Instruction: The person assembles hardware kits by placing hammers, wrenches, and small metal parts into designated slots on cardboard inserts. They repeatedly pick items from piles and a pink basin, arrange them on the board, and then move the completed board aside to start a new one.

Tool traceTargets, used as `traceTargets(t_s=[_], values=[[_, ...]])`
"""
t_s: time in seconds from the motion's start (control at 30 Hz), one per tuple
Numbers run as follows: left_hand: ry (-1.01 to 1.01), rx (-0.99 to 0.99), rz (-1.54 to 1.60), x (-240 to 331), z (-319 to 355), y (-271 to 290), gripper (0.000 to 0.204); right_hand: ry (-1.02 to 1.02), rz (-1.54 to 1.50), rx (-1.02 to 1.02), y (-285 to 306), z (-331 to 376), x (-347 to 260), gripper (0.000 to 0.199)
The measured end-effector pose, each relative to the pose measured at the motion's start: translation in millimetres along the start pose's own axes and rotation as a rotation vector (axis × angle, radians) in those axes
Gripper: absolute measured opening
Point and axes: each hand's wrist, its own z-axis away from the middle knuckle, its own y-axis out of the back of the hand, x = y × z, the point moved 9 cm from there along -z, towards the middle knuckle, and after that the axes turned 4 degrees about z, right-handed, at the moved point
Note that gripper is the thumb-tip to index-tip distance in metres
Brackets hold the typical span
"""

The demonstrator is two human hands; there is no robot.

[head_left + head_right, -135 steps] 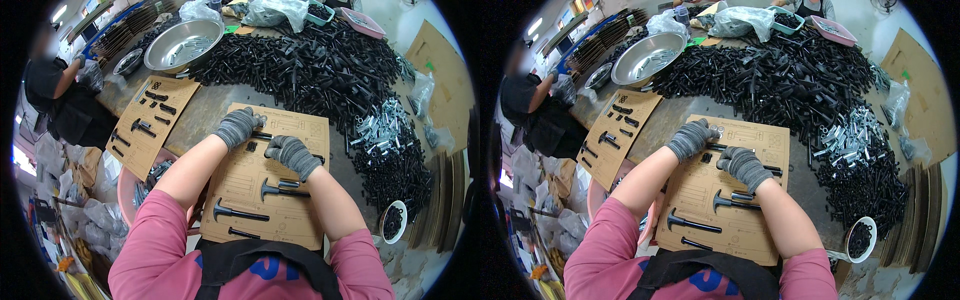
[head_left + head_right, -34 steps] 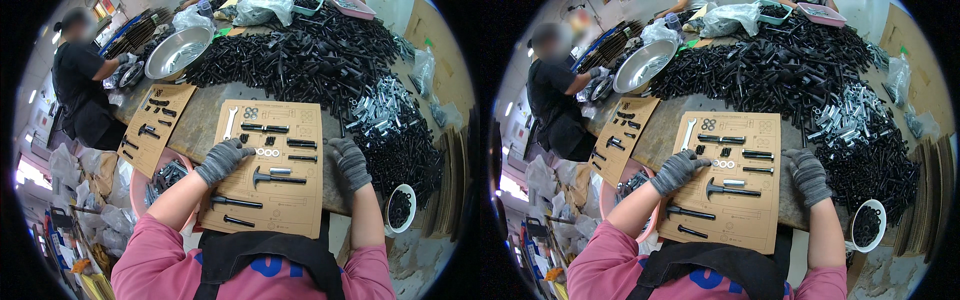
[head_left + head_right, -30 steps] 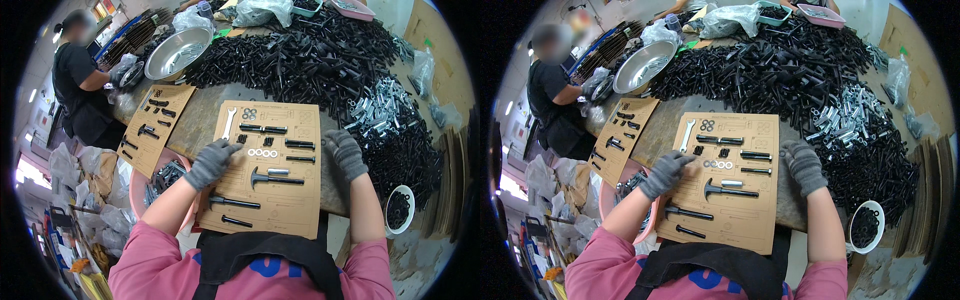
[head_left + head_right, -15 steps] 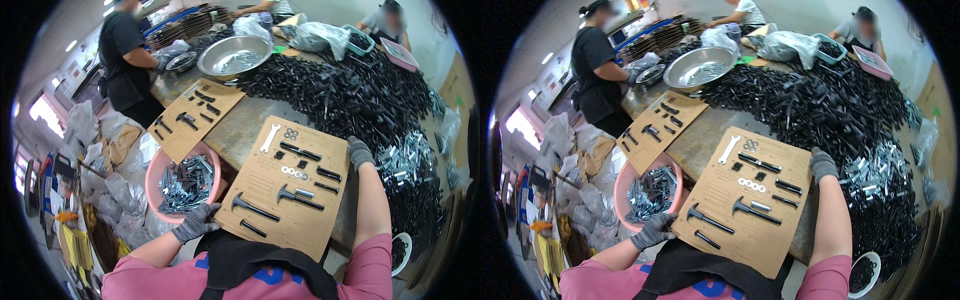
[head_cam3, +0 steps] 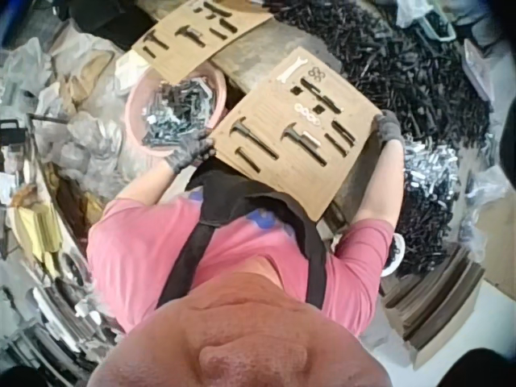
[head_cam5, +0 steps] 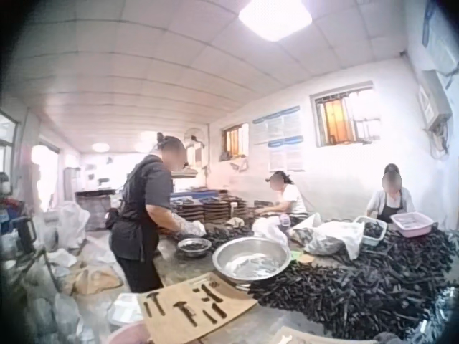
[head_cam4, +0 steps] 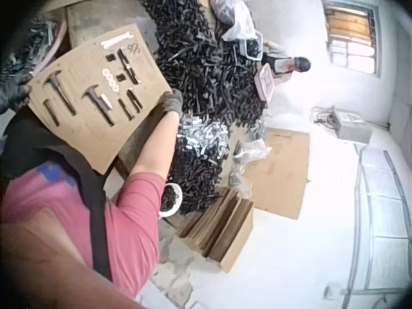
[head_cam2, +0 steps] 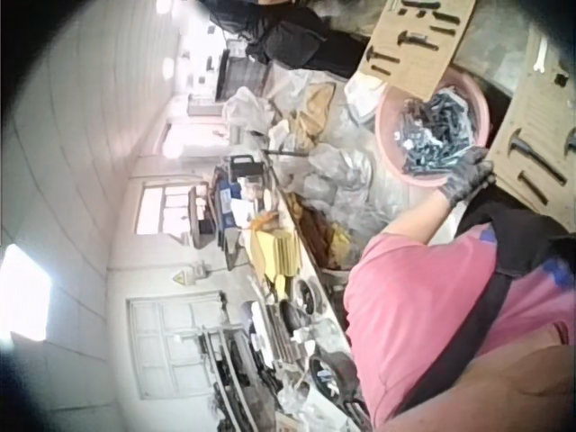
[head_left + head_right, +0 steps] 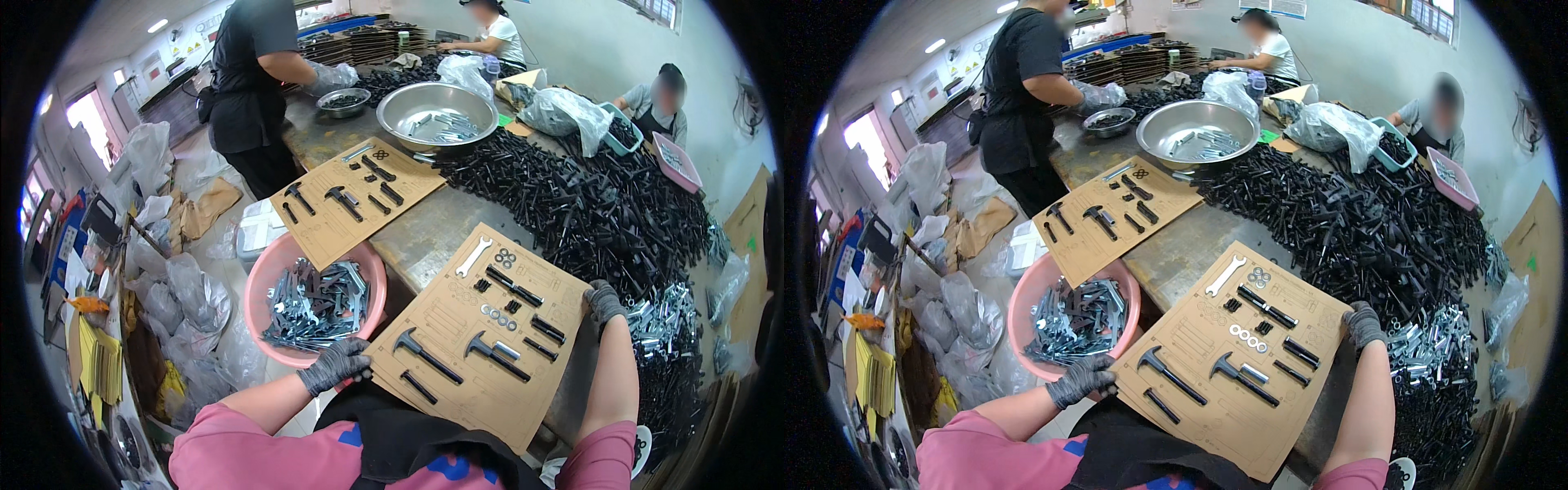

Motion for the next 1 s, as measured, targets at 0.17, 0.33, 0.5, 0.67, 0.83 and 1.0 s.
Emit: traceTargets(t_s=[0.17, 0.33, 0.5, 0.67, 0.83, 1.0], values=[[-0.352, 0.115, 0.149, 26, -9, 52, 0.042, -0.023, -0.418, -0.101, -38, 2, -39, 0.032], [-0.817, 0.443, -0.001, 74, -19, 154, 0.048, 0.017, -0.718, -0.201, -80, 13, -128, 0.035], [-0.753, 0.366, 0.441, 116, -33, 244, 0.036, 0.006, -1.031, -0.329, -123, 28, -218, 0.053], [-0.749, 0.663, 0.62, 118, -63, 367, 0.028, 0.085, -1.224, -0.434, -177, 19, -293, 0.032], [-0.629, 0.959, 0.501, 141, -78, 398, 0.025, 0.149, -1.249, -0.487, -198, 17, -343, 0.044], [-0.666, 1.092, 0.326, 139, -102, 460, 0.027, 0.109, -1.243, -0.456, -209, 6, -375, 0.056]])
